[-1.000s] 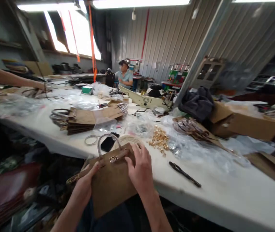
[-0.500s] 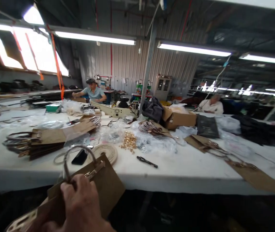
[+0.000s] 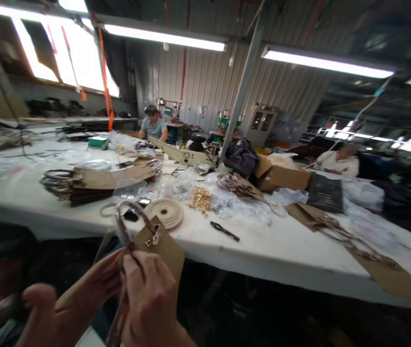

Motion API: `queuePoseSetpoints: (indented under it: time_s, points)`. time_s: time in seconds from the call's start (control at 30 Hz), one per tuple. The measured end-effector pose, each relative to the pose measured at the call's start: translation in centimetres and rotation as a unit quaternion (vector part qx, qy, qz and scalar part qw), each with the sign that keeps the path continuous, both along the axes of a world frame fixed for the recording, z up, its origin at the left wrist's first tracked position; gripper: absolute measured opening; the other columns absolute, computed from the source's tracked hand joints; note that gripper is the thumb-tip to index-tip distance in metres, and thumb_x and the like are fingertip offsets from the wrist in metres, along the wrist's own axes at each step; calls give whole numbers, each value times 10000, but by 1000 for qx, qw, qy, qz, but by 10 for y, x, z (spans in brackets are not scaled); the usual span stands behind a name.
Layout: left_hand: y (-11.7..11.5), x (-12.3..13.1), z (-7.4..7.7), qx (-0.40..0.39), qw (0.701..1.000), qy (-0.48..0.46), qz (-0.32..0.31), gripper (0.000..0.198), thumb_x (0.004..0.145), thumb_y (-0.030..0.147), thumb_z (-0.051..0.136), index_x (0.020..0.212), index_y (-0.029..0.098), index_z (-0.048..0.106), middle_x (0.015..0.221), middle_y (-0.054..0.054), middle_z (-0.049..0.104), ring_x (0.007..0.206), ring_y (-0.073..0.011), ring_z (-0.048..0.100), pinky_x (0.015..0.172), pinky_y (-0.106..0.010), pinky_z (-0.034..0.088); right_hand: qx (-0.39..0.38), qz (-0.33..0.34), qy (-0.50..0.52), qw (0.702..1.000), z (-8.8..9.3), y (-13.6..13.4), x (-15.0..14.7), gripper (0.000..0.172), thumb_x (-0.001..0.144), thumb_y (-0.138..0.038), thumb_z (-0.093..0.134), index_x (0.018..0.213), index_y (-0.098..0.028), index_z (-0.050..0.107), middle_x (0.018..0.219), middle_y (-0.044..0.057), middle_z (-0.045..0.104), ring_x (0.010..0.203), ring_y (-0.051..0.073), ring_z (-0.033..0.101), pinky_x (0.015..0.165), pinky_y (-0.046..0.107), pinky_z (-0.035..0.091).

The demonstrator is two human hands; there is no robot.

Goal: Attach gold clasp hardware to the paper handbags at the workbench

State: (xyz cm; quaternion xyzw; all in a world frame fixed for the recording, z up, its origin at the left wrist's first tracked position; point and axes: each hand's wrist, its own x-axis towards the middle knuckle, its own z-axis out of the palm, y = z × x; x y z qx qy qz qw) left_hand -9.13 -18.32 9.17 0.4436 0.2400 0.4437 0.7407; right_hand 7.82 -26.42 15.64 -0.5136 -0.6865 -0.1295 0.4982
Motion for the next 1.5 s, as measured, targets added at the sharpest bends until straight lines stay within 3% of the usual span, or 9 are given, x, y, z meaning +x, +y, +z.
queuePoseSetpoints:
  time_s: [0.17,0.3,0.47,0.63,0.9,1.03,1.13,1.3,1.5]
  points:
    - [-30,-33,16,79,961,174,202,670,873,646,846,1348,189,728,1211,-152,790,1117,-351,753,1004,-423,624,13,103,90,990,5,-29,8,471,1004,-42,607,1440,-214,650,1272,130,763,1130,275,775,995,391,673]
    - [-26,-68,17,137,899,278,309,716,846,581,891,1431,239,660,1295,-107,751,1055,-277,738,919,-334,626,-10,169,179,969,3,-43,13,355,1016,-92,639,1326,-246,714,1213,107,780,1059,264,792,935,358,690]
    - [-15,-92,26,210,930,278,119,708,847,576,897,1448,255,705,1489,-139,672,1343,-382,640,1083,-394,586,-107,213,258,936,0,-43,32,194,1048,-216,672,1216,-230,767,1181,111,782,1030,267,783,916,337,678]
    - [-1,-90,27,152,954,257,-18,527,960,585,780,1307,188,779,1238,-148,779,1138,-353,723,951,-378,613,-175,190,332,907,-22,-29,63,250,1036,-387,738,1209,-219,806,1089,109,804,929,257,784,778,277,671]
    - [35,-60,32,245,867,434,-7,539,847,665,839,1184,244,835,1378,-127,745,1497,-446,502,1298,-577,375,-231,139,465,843,-55,-8,92,373,969,-510,811,1167,-195,837,965,91,797,890,279,751,772,322,642]
    - [48,-36,41,263,832,483,-70,522,913,643,770,1217,220,790,1237,-95,782,1177,-361,693,991,-381,592,-250,170,481,823,-66,17,111,393,969,-537,803,1183,-209,835,1020,87,812,916,284,754,821,342,634]
    - [67,-15,52,268,821,491,-116,497,965,635,706,1179,188,743,1060,-59,777,941,-264,695,752,-269,543,-264,160,487,817,-70,45,132,432,929,-566,840,1171,-209,833,1054,89,821,958,300,755,860,362,624]
    - [135,30,64,335,780,526,-58,412,1030,607,603,1023,200,670,901,-17,694,846,-215,640,707,-277,436,-258,116,487,827,-59,113,165,567,857,-644,862,1197,-192,822,1107,102,824,1030,334,752,902,403,612]
    - [228,89,50,347,732,584,47,337,976,546,600,890,222,638,863,-44,692,863,-256,655,717,-324,407,-224,43,434,872,-65,210,202,681,772,-731,842,1134,-154,843,1043,115,827,959,330,751,830,401,610]
